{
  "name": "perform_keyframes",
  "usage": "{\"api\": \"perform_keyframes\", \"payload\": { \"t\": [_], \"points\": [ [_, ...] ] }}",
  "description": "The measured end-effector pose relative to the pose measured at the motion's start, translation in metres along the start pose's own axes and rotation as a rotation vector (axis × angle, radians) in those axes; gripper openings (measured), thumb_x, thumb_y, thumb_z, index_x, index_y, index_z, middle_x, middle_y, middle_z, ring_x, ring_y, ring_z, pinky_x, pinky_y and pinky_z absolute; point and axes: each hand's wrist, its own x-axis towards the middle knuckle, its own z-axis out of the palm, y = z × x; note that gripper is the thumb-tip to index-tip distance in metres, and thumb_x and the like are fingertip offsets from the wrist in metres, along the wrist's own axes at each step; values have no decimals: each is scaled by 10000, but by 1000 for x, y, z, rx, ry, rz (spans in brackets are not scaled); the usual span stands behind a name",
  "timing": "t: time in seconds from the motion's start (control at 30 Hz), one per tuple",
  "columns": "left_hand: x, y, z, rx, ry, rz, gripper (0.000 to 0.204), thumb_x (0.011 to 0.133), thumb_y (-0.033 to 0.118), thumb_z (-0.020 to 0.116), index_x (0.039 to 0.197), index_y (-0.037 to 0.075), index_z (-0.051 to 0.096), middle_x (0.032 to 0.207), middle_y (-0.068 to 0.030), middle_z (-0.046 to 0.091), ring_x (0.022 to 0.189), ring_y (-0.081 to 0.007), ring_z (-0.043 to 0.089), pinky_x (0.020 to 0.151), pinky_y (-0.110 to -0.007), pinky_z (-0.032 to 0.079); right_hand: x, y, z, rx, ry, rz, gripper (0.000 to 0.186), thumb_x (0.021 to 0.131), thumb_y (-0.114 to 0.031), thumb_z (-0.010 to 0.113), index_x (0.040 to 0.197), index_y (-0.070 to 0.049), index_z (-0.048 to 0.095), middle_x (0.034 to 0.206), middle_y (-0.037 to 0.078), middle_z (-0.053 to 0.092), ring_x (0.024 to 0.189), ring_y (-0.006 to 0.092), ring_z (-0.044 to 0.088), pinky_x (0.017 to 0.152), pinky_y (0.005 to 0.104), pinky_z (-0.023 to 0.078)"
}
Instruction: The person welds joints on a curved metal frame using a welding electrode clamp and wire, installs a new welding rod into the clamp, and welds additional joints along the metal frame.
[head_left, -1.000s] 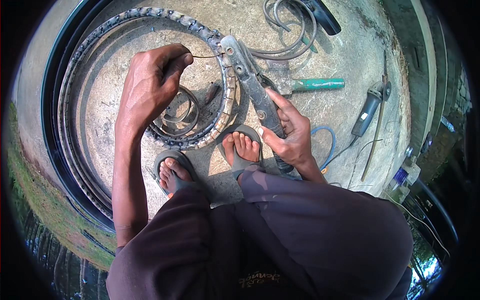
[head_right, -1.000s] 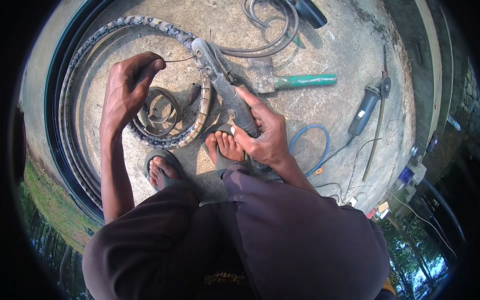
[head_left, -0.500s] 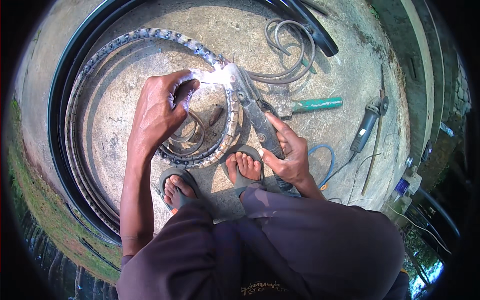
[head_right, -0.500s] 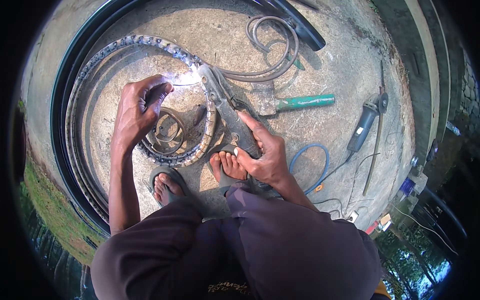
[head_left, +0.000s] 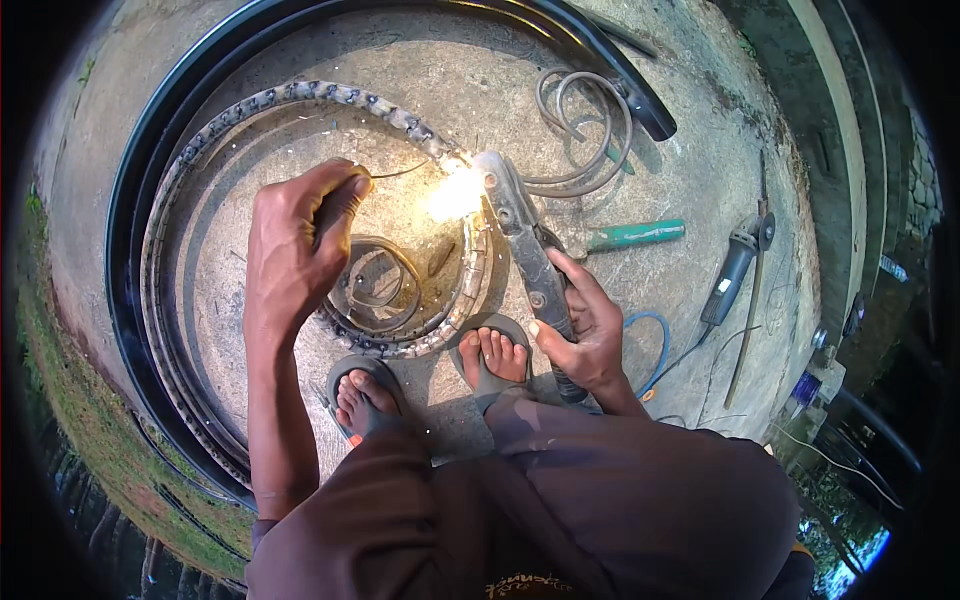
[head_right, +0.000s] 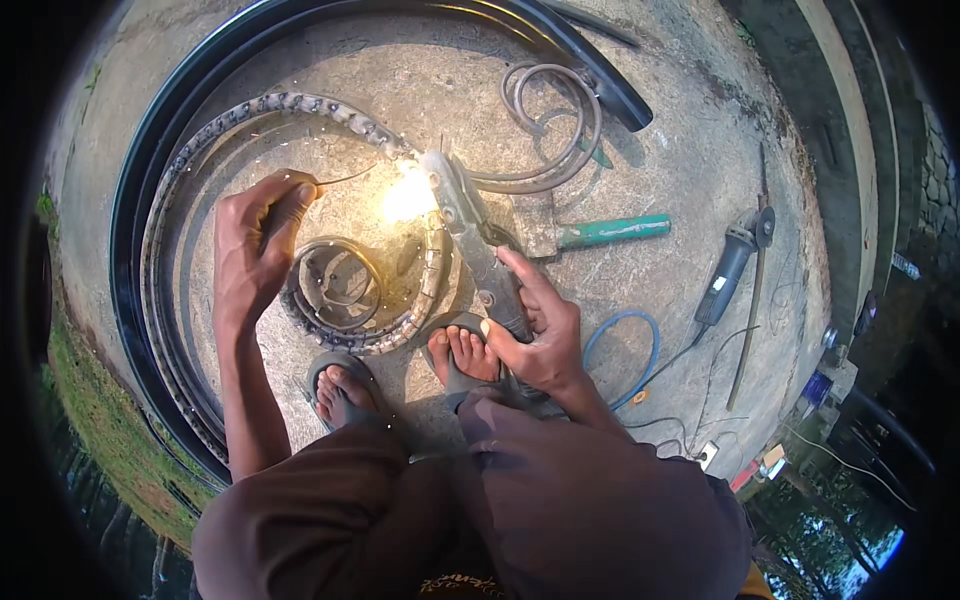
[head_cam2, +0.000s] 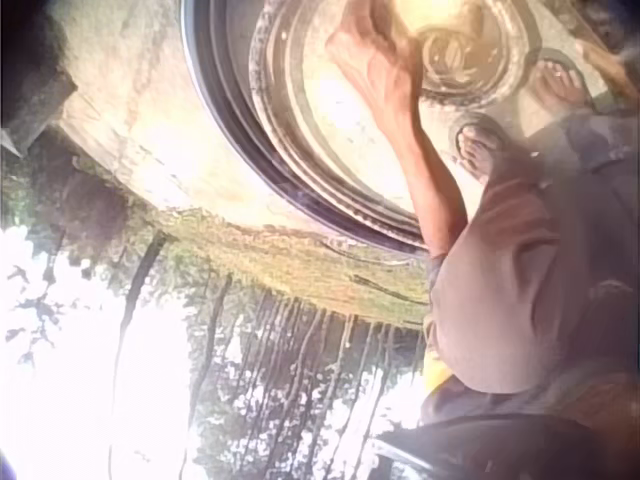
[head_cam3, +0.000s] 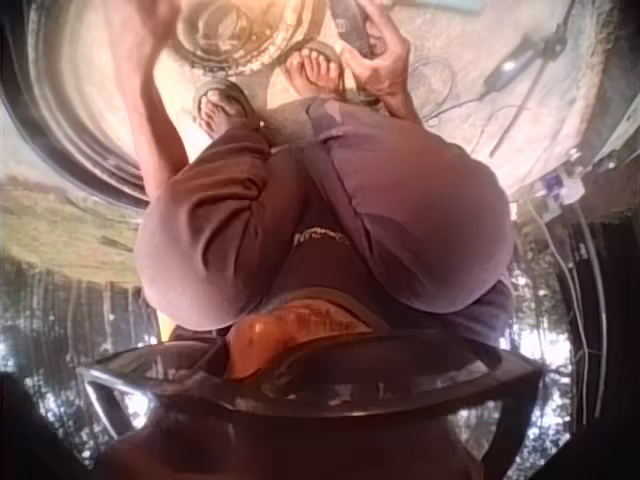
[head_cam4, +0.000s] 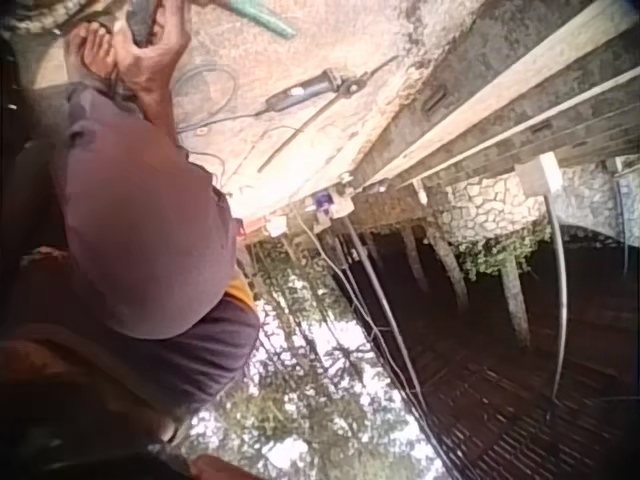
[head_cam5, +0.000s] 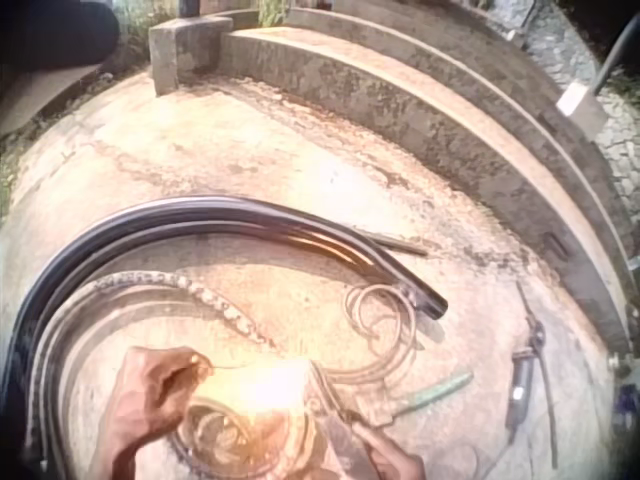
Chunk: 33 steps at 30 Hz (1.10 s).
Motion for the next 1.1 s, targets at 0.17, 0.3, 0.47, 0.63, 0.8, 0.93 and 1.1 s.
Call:
{"api": "perform_keyframes", "payload": {
  "t": [0.17, 0.3, 0.47, 0.63, 0.8, 0.93, 1.1],
  "points": [
    [-20, -36, -33, 225, 306, -30, 173, 936, 141, 617, 988, 4, 709, 804, -200, 686, 650, -293, 662, 618, -372, 492, 9, -25, -15, 425, 25, -5, 723, 814, -144, 743, 1373, 61, 332, 685, 120, 559, 506, 176, 591, 456, 306, 488],
    [-46, -108, -20, 539, 389, -23, 156, 967, 171, 569, 997, 43, 654, 841, -193, 670, 781, -371, 655, 689, -454, 492, 7, -20, -22, 667, -86, 192, 648, 801, -128, 671, 1337, 60, 360, 636, 82, 519, 503, 189, 574, 475, 291, 479],
    [-71, -149, -7, 605, 269, -105, 177, 960, 172, 570, 1090, 70, 631, 927, -169, 664, 909, -342, 629, 787, -440, 482, -5, -13, -4, 991, -76, 187, 305, 772, -86, 652, 1030, 27, 534, 615, 65, 519, 580, 192, 604, 545, 314, 496],
    [-86, -146, -4, 552, 404, 28, 443, 886, 199, 669, 1307, 95, 578, 1235, -162, 609, 1147, -324, 568, 1031, -468, 363, -22, -37, -12, 159, -10, 90, 625, 752, -116, 666, 1319, 22, 443, 687, 95, 586, 599, 209, 611, 591, 335, 498],
    [-89, -89, -12, 390, 435, 193, 478, 850, 149, 708, 1306, 97, 576, 1220, -132, 613, 1123, -300, 577, 1012, -461, 364, -38, -81, -34, -1136, 349, -128, 864, 664, -102, 686, 1468, -51, 374, 725, 166, 636, 609, 317, 651, 636, 400, 508],
    [-99, -67, -13, 261, 425, 281, 367, 826, 41, 700, 1187, 57, 638, 1078, -124, 659, 938, -274, 616, 878, -400, 459, -30, -75, -51, -970, 594, -363, 842, 653, -104, 687, 1445, -40, 409, 719, 159, 634, 602, 315, 650, 626, 390, 504],
    [-103, -34, 16, 82, 381, 452, 316, 763, -45, 703, 1072, 11, 669, 881, -114, 673, 725, -237, 609, 694, -349, 470, -23, -64, -99, -287, 523, -98, 736, 640, -107, 623, 1353, 17, 486, 979, 126, 659, 903, 260, 661, 778, 359, 513]
  ]
}}
